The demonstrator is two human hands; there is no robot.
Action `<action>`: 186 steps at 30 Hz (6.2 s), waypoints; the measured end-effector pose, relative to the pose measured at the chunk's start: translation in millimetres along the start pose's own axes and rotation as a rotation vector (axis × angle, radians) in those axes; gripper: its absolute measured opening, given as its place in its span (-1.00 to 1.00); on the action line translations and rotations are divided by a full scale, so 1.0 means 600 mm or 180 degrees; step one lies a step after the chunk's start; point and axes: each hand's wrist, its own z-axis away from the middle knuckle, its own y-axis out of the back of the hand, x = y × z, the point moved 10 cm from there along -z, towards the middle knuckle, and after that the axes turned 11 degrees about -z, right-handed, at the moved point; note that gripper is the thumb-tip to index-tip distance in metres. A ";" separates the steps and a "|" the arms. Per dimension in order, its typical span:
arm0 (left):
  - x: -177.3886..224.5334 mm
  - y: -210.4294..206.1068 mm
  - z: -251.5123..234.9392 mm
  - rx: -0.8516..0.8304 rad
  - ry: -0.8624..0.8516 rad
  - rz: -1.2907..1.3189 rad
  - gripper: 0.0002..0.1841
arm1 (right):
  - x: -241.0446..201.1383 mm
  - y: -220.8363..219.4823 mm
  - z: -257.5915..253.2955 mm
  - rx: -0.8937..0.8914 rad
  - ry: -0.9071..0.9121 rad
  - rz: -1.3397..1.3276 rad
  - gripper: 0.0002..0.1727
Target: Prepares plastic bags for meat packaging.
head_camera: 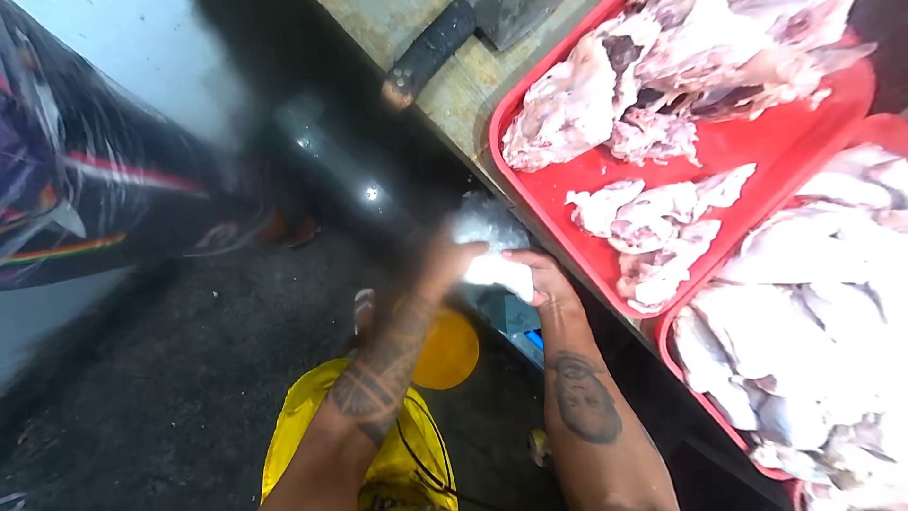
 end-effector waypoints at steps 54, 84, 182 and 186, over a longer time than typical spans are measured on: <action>-0.242 -0.355 0.810 0.0017 -0.3262 -0.1107 -0.54 | 0.248 0.245 0.795 -0.1265 0.4169 0.1991 -0.07; -0.401 -0.069 0.822 0.1835 -0.1658 -0.2429 -0.65 | 0.453 0.012 0.675 -0.2616 0.2180 0.3333 -0.72; 0.108 0.324 -0.065 -0.0600 0.0577 0.0786 -0.35 | -0.014 -0.323 -0.163 0.0314 0.0258 0.0965 -0.49; 0.126 0.328 -0.078 -0.0668 0.0468 0.0180 -0.35 | -0.024 -0.327 -0.162 0.0493 0.0325 0.1031 -0.53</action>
